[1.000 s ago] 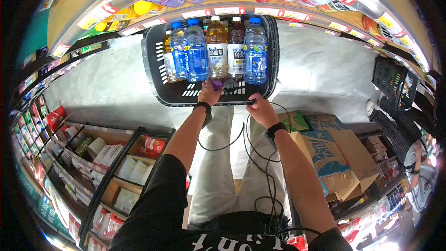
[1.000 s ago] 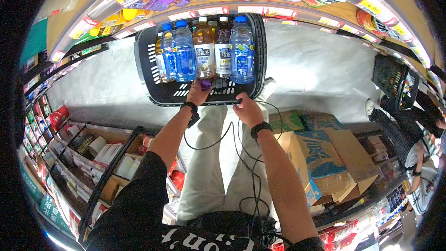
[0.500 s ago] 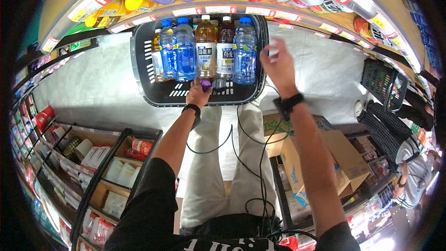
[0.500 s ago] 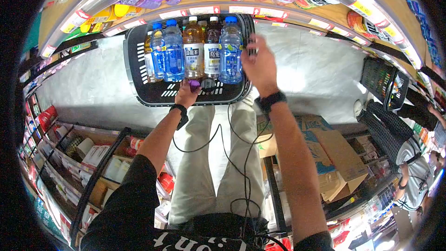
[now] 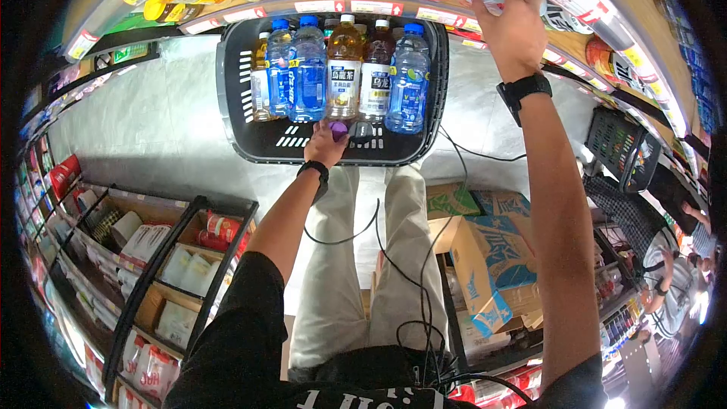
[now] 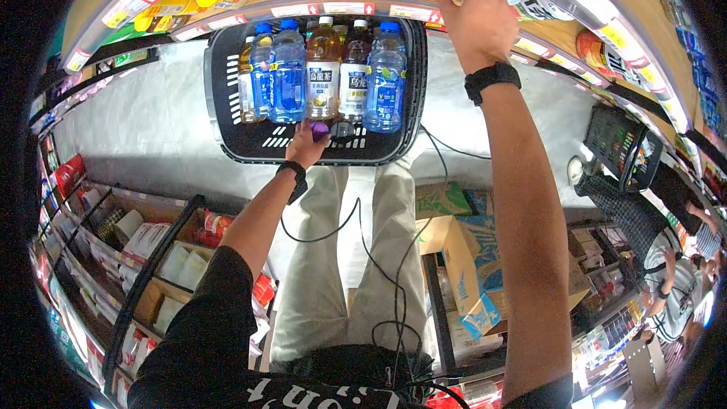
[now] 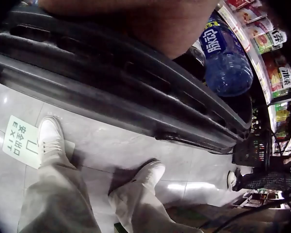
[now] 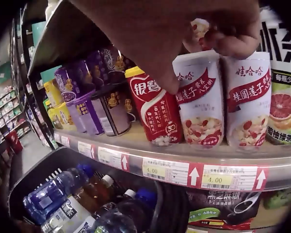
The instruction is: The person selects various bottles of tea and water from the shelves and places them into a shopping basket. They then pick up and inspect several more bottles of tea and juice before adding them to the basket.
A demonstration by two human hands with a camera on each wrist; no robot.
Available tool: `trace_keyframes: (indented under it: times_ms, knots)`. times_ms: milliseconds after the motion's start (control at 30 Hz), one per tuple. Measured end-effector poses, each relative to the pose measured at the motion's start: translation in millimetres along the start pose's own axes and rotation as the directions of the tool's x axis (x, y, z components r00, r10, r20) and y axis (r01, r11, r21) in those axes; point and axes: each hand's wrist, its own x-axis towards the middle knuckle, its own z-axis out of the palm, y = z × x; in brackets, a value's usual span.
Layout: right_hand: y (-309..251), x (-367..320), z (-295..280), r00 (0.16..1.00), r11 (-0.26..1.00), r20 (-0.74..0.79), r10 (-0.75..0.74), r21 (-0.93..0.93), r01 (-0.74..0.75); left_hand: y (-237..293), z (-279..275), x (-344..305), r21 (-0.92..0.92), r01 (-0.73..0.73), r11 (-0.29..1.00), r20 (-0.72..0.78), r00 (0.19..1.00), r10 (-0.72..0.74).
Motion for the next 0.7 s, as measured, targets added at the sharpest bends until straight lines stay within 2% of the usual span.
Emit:
trace_keyframes:
  times_ms: [67,300,400,467,600,667,700]
  knots:
    - [-6,-3,-1,0.995,1.000,-0.092,-0.031,-0.005,0.030,3,-2,-2,0.021,0.001,1.000,-0.020,1.000,-0.001]
    - [3,0,11,0.999,0.998,0.004,-0.051,0.044,0.051,7,-7,-2,0.033,0.029,0.999,0.005,1.000,-0.029]
    - [3,-2,10,0.998,0.995,-0.036,-0.050,0.086,0.053,11,-11,-5,0.031,0.035,0.999,-0.002,0.999,-0.035]
    - [2,-9,8,0.992,0.989,-0.099,-0.074,0.119,0.086,7,-7,-3,0.035,0.010,0.999,-0.030,1.000,-0.009]
    - [2,-41,1,0.963,0.973,-0.264,-0.049,0.207,0.106,18,-18,-7,0.008,0.068,0.998,0.020,0.997,-0.069]
    - [-8,-64,-13,0.955,0.933,-0.279,0.100,0.359,0.007,14,-14,-6,-0.019,0.064,0.998,0.003,0.998,-0.064]
    - [-8,-76,-13,0.941,0.841,-0.309,0.137,0.538,0.054,9,-7,-4,-0.037,0.034,0.999,-0.039,0.999,-0.035]
